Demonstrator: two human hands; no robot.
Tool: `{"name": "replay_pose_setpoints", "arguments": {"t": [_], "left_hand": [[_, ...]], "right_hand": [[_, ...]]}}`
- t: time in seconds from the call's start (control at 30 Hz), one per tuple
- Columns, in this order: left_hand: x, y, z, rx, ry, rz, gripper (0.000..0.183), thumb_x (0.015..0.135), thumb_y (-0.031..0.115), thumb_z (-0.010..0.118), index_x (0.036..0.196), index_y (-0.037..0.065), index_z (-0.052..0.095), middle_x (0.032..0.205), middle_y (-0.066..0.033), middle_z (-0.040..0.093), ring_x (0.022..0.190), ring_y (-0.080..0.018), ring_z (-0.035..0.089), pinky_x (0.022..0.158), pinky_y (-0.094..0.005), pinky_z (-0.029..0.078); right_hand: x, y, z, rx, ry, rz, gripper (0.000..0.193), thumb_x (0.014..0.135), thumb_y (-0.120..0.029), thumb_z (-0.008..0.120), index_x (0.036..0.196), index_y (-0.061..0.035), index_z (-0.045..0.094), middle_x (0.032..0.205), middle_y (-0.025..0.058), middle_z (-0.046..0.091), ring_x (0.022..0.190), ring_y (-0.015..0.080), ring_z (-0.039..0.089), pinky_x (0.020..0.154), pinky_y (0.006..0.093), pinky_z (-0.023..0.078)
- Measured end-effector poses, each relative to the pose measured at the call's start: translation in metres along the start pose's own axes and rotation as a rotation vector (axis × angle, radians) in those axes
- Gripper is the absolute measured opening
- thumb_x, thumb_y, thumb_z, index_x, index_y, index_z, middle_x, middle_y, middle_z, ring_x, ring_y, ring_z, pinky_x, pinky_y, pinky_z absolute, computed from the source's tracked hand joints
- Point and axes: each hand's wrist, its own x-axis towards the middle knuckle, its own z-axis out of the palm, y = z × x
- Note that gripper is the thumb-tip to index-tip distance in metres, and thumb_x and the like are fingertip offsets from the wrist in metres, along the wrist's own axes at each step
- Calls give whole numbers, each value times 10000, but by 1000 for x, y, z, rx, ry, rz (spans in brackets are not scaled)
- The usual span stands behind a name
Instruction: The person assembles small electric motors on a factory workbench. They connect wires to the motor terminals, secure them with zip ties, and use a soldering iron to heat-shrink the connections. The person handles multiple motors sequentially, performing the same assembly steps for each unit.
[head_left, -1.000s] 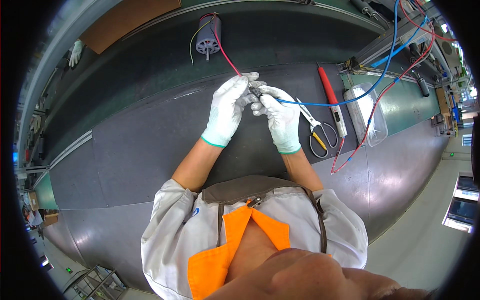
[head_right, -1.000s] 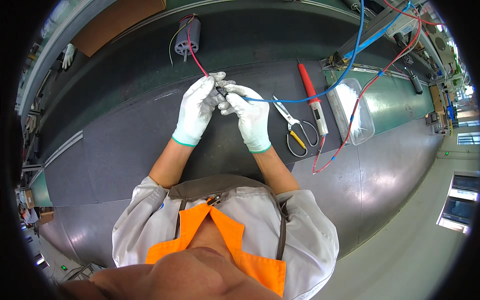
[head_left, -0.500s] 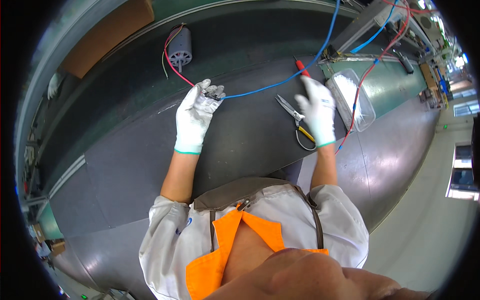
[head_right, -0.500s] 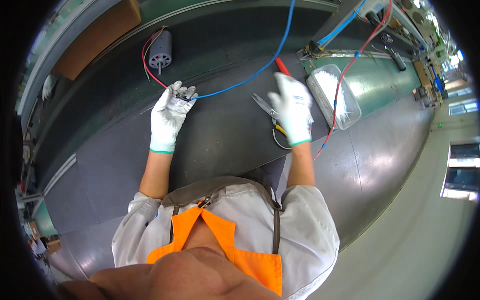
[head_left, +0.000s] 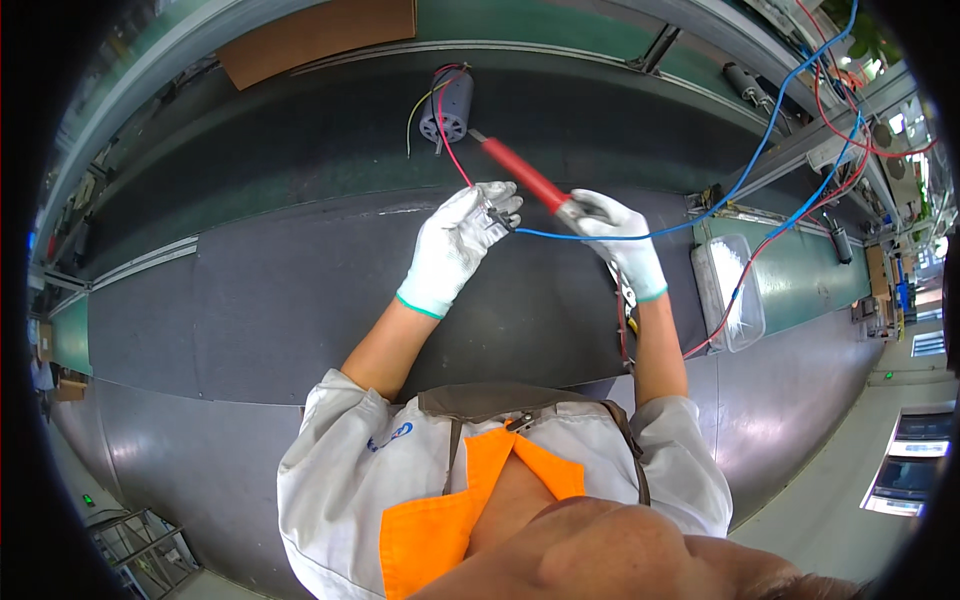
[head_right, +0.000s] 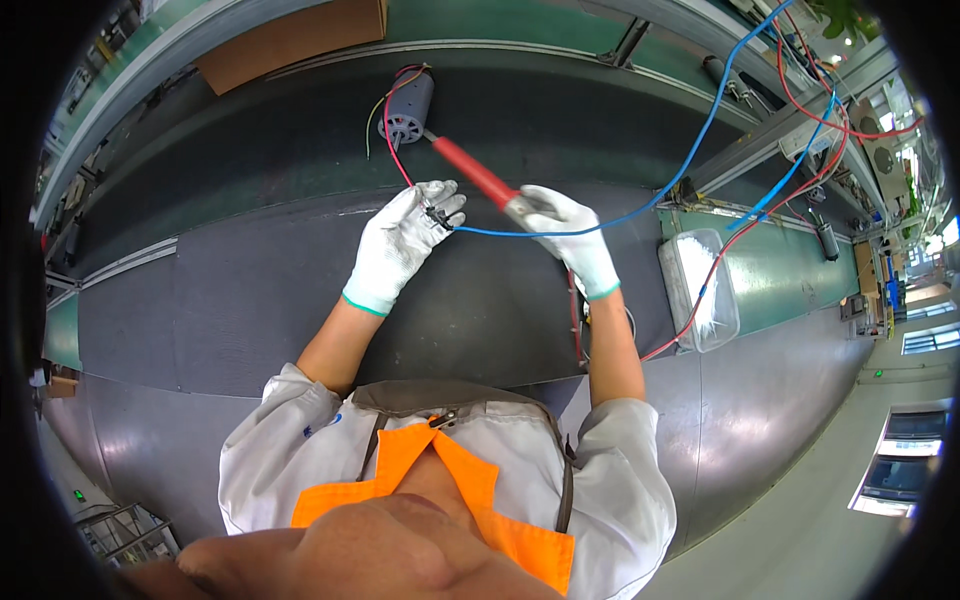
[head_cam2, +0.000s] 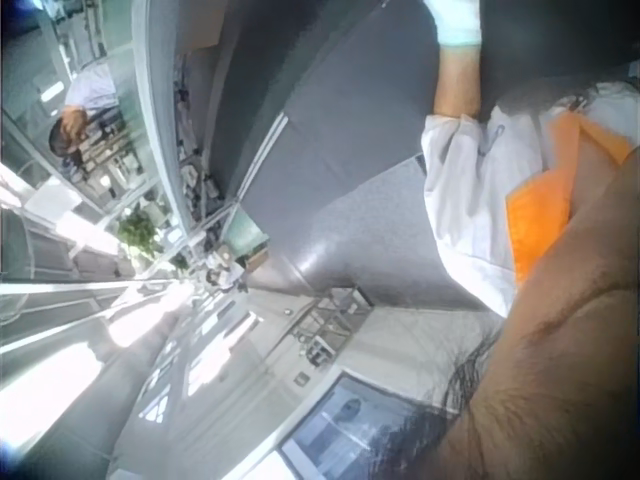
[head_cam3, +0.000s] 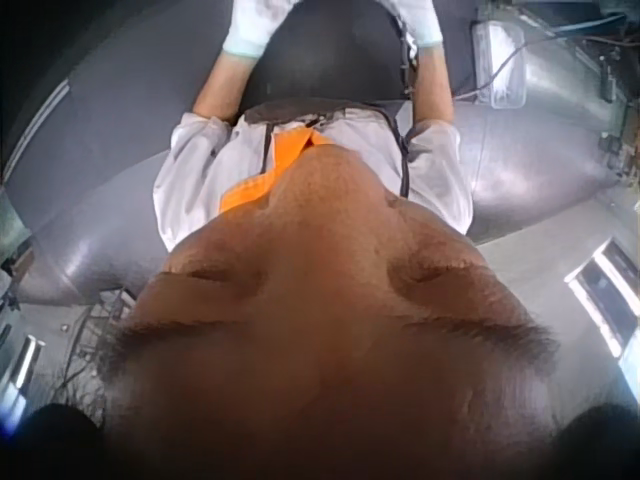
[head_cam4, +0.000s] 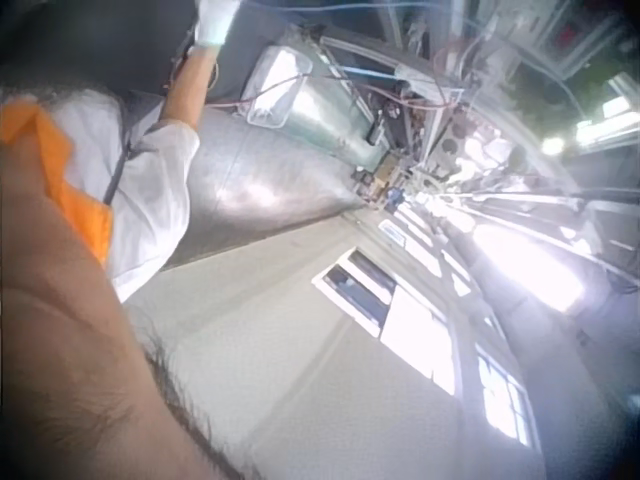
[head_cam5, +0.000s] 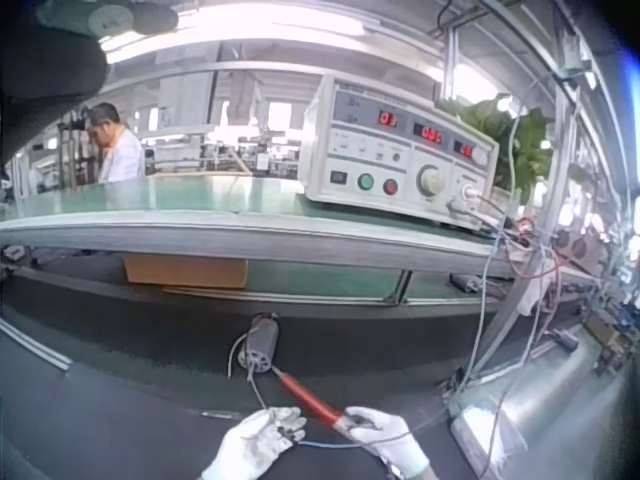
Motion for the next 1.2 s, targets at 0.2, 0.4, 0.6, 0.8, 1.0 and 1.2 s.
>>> {"name": "replay_pose_setpoints", "arguments": {"t": [0.2, 0.4, 0.6, 0.8, 1.0, 1.2], "left_hand": [[2, -4, -4, -40, -45, 10, 296, 1023, 221, 562, 1184, -19, 627, 1271, -188, 643, 1189, -341, 610, 1059, -503, 472], [8, -6, -11, -38, 14, -55, 330, 1030, 248, 571, 1216, -17, 638, 1300, -177, 641, 1221, -326, 602, 1072, -481, 473], [10, -9, -23, -2, 32, -75, 299, 1020, 275, 593, 1183, 35, 663, 1293, -143, 662, 1216, -320, 618, 1056, -485, 487], [8, -12, -33, 57, 92, -126, 292, 1023, 321, 588, 1123, 60, 675, 1290, -131, 659, 1195, -301, 629, 1036, -467, 494], [14, -19, -31, 12, 89, -196, 304, 1043, 339, 570, 1049, 53, 672, 1226, -173, 686, 1119, -317, 666, 991, -461, 515], [8, -18, -27, 448, 120, -35, 350, 1039, 308, 574, 953, -3, 708, 1050, -167, 722, 942, -239, 695, 848, -365, 547]], "right_hand": [[56, 27, 14, -262, -179, -65, 373, 898, -65, 683, 1251, 58, 676, 1099, 100, 733, 913, 120, 673, 765, 266, 558], [53, 22, 44, -601, -17, -197, 310, 875, -221, 762, 1129, -44, 744, 971, 158, 768, 898, 207, 744, 823, 339, 574], [-1, -2, 20, -732, 203, -179, 350, 929, -296, 707, 1163, -36, 716, 1049, 184, 737, 981, 333, 718, 852, 382, 553], [-81, 19, -67, -1135, 598, -193, 280, 866, -134, 641, 1143, -129, 686, 950, 108, 699, 926, 337, 674, 819, 436, 528], [-103, 5, -42, -592, 468, 8, 691, 830, -130, 764, 1474, -89, 516, 1129, 130, 696, 940, 221, 680, 856, 342, 542], [-60, -1, 53, 231, -159, -54, 499, 1022, -332, 623, 1344, 48, 601, 1048, 165, 730, 914, 197, 705, 836, 326, 567]]}}
